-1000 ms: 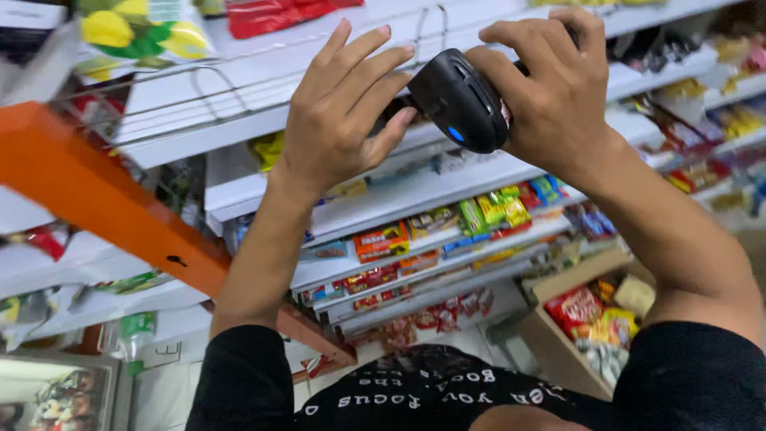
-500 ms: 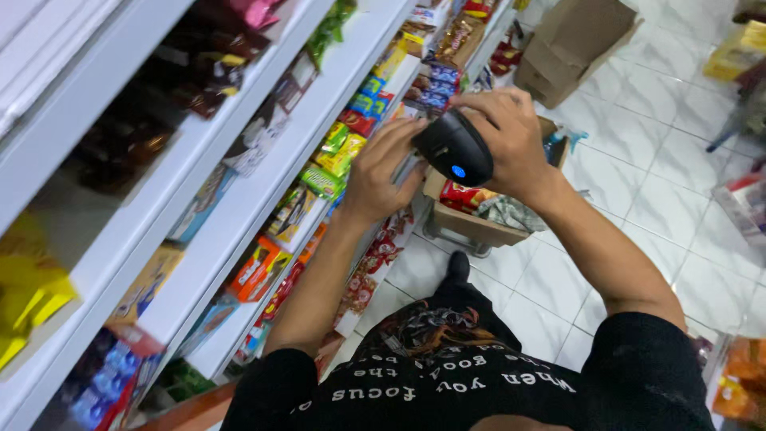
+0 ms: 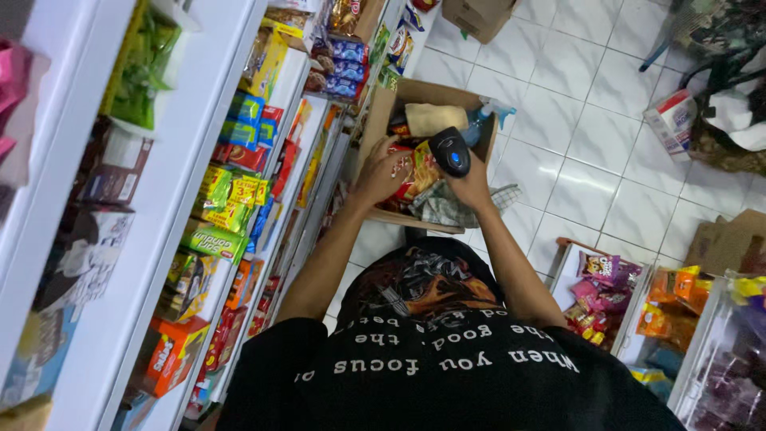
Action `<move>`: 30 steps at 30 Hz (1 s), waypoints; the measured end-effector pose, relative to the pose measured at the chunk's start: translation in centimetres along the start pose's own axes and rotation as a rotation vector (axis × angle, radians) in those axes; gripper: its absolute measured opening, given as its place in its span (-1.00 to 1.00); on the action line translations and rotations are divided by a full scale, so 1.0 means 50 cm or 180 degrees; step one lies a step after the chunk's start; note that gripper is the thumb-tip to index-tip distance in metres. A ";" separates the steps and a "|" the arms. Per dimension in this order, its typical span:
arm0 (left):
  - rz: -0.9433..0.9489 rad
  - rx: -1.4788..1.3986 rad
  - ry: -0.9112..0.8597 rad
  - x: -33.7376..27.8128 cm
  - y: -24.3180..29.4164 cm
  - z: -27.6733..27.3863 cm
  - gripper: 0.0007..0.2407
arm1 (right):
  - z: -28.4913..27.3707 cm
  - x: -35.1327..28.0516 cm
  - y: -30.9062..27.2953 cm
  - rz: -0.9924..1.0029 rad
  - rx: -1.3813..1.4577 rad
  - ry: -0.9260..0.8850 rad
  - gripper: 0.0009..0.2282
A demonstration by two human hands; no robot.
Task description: The person arranges snack packages on a store shelf, using a handheld scanner to process items. They then use a spray bottle and a cloth to wipe down the exterior of a glass-door refrigerator and the adjacent shelving unit.
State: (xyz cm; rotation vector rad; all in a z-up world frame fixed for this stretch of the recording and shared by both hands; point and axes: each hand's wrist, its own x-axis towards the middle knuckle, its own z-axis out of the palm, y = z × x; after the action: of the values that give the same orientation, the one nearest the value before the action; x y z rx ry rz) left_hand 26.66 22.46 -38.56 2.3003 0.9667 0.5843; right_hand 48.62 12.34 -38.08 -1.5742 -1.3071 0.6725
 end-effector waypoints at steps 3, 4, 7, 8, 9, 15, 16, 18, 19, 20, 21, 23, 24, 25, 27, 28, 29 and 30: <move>-0.0348 0.0404 -0.0431 -0.024 -0.076 0.077 -0.68 | 0.011 -0.003 0.089 0.0553 -0.0373 -0.0228 -0.61; -0.0336 0.0520 -0.0460 -0.025 -0.101 0.101 -0.66 | 0.013 0.010 0.115 0.0648 -0.0513 -0.0413 -0.62; -0.0609 0.0571 -0.0702 -0.041 -0.158 0.160 -0.60 | 0.025 0.046 0.163 0.0620 -0.0497 -0.0635 -0.61; -0.0766 0.0524 -0.0819 -0.056 -0.167 0.177 -0.58 | 0.029 0.049 0.170 0.0577 -0.0423 -0.0668 -0.60; -0.0772 0.0528 -0.0908 -0.069 -0.173 0.189 -0.58 | 0.034 0.058 0.173 0.0945 -0.0428 -0.0868 -0.61; -0.0655 0.0600 -0.0995 -0.124 -0.203 0.225 -0.60 | 0.099 0.114 0.117 0.1392 -0.0206 -0.1600 -0.47; -0.0622 0.0591 -0.0894 -0.129 -0.204 0.231 -0.60 | 0.115 0.124 0.102 0.1269 -0.0176 -0.1610 -0.36; -0.0582 0.0590 -0.0746 -0.137 -0.207 0.235 -0.59 | 0.149 0.129 0.077 0.0946 -0.0413 -0.1713 -0.31; -0.0575 0.0597 -0.0699 -0.136 -0.211 0.233 -0.59 | 0.167 0.132 0.063 0.0741 -0.0680 -0.1801 -0.37; -0.0559 0.0583 -0.0652 -0.134 -0.211 0.239 -0.59 | 0.174 0.132 0.056 0.0544 -0.0967 -0.1880 -0.43; -0.0619 0.0566 -0.0636 -0.133 -0.211 0.243 -0.60 | 0.180 0.132 0.051 0.0222 -0.0967 -0.1752 -0.39; -0.0754 0.0554 -0.0613 -0.139 -0.211 0.244 -0.63 | 0.190 0.125 0.048 -0.0425 -0.0926 -0.1500 -0.32; -0.0754 0.0473 -0.0540 -0.143 -0.212 0.242 -0.65 | 0.193 0.121 0.050 -0.0403 -0.0984 -0.1453 -0.38; -0.0753 0.0393 -0.0465 -0.144 -0.216 0.240 -0.66 | 0.196 0.121 0.054 -0.0381 -0.1042 -0.1405 -0.44; -0.0768 0.0386 -0.0412 -0.145 -0.213 0.248 -0.68 | 0.188 0.113 0.072 -0.0228 -0.1042 -0.1395 -0.52; -0.0776 0.0484 -0.0425 -0.144 -0.211 0.251 -0.69 | 0.181 0.113 0.083 -0.0117 -0.0969 -0.1419 -0.53; -0.0784 0.0581 -0.0437 -0.147 -0.206 0.255 -0.69 | 0.175 0.110 0.094 -0.0005 -0.0897 -0.1442 -0.55; -0.0838 0.0436 -0.0372 -0.143 -0.203 0.255 -0.72 | 0.172 0.112 0.104 0.0227 -0.0802 -0.1351 -0.56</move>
State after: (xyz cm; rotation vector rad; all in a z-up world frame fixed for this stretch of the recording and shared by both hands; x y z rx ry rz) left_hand 24.43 18.72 -55.85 2.2449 1.2594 0.2789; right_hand 45.00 20.47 -45.37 -1.7465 -1.7059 0.9542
